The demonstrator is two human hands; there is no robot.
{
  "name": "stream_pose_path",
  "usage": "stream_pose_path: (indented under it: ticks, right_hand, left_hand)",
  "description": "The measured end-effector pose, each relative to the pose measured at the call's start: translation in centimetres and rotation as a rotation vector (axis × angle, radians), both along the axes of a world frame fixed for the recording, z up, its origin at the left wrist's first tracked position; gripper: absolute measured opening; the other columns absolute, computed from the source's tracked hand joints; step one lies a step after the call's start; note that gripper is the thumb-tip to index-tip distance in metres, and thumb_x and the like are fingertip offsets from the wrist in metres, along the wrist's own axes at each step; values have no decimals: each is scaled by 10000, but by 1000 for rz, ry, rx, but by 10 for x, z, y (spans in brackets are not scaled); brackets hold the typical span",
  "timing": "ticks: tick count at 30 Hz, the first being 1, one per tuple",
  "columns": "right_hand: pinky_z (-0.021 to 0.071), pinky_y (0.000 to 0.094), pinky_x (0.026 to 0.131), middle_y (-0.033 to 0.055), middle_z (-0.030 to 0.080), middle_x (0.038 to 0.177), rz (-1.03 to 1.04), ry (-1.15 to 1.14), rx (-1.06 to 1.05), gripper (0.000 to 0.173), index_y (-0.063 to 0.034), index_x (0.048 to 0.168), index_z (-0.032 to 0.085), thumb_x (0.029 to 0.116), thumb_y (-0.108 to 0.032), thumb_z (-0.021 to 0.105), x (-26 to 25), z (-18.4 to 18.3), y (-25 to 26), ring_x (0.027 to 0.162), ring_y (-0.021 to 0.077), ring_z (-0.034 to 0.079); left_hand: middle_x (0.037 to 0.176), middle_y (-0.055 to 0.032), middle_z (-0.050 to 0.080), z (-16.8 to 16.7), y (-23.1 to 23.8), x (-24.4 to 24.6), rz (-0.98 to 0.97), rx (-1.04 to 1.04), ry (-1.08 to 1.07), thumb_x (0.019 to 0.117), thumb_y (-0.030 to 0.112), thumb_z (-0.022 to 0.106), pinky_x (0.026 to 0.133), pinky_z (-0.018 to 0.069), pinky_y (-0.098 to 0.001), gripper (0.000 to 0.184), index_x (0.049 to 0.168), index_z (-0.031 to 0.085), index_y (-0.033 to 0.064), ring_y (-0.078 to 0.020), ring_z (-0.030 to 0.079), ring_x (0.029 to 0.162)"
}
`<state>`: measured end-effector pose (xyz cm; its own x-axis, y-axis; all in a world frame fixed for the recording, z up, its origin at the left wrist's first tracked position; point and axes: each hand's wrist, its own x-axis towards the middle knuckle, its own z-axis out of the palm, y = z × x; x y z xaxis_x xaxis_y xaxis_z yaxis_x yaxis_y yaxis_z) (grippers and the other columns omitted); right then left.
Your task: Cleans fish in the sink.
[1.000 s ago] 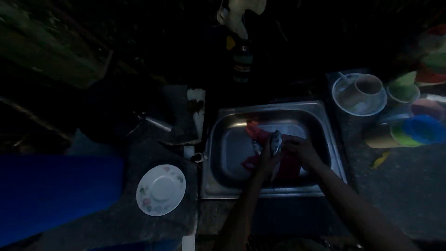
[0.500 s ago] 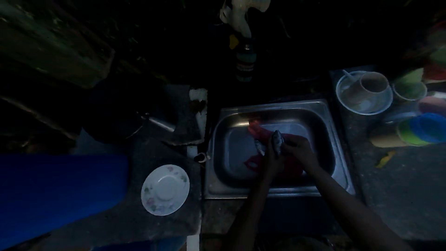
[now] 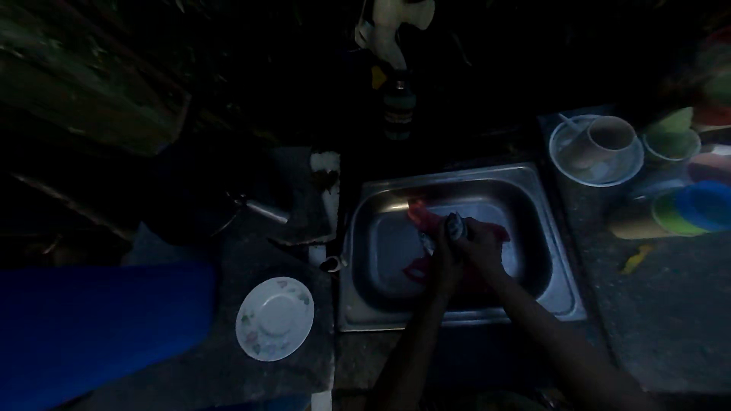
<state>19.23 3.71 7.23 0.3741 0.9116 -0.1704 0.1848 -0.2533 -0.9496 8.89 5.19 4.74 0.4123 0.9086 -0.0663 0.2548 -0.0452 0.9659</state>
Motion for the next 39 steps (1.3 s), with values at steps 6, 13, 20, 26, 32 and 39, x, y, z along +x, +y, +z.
stream_pose_path:
  ticks: [6,13,20,26,32,39]
  right_hand:
    - [518,454,953,221,676,1092,100,-161,-52,315,89,1114,682,957,-184,666,5,-10,5,1038,286,644]
    - [480,506,1043,279,635,1261,211,-263,-168,307,90,1150,699,991,-162,627,-6,-14,5,1185,380,611]
    - [486,508,1063,264,604,1328,302,-391,-139,339,58,1232,673,1000,-185,628,-5,-23,9,1217,377,604]
    - [446,469,1115,275,587,1372,280,-295,50,299,86,1257,659,1032,-63,530,-13,-35,8,1283,364,569]
    - [479,445,1092,208,654,1320,327,-342,39,302,26,1271,679,1028,-107,556,-18,-42,11,1233,304,625]
    - [484,521,1070,203,679,1306,440,-503,133,306,-22,1271,710,1003,-63,569,-33,-19,7,1246,391,621]
  left_hand:
    - [1522,-246,454,7,22,-30,-163,-146,68,924,39,677,1067,491,-377,784,1590,265,1,-261,566,1299]
    - [1245,-183,631,33,43,-38,-66,-90,199,1020,141,611,867,575,-317,264,1215,639,-36,-173,679,976]
    - [1327,-207,601,29,52,-38,-77,-110,349,1001,151,640,1005,517,-358,257,1164,690,-41,-239,624,1164]
    - [1454,-221,535,25,57,-39,-139,-109,467,1059,181,535,1092,468,-448,341,1314,630,-26,-317,577,1288]
    - [1471,-259,507,14,52,-39,-40,-105,470,1067,96,492,1123,437,-440,369,1394,544,-68,-345,546,1326]
    - [1205,-252,623,6,72,-52,108,-308,300,1105,143,415,924,514,-378,364,1350,525,-102,-258,622,1033]
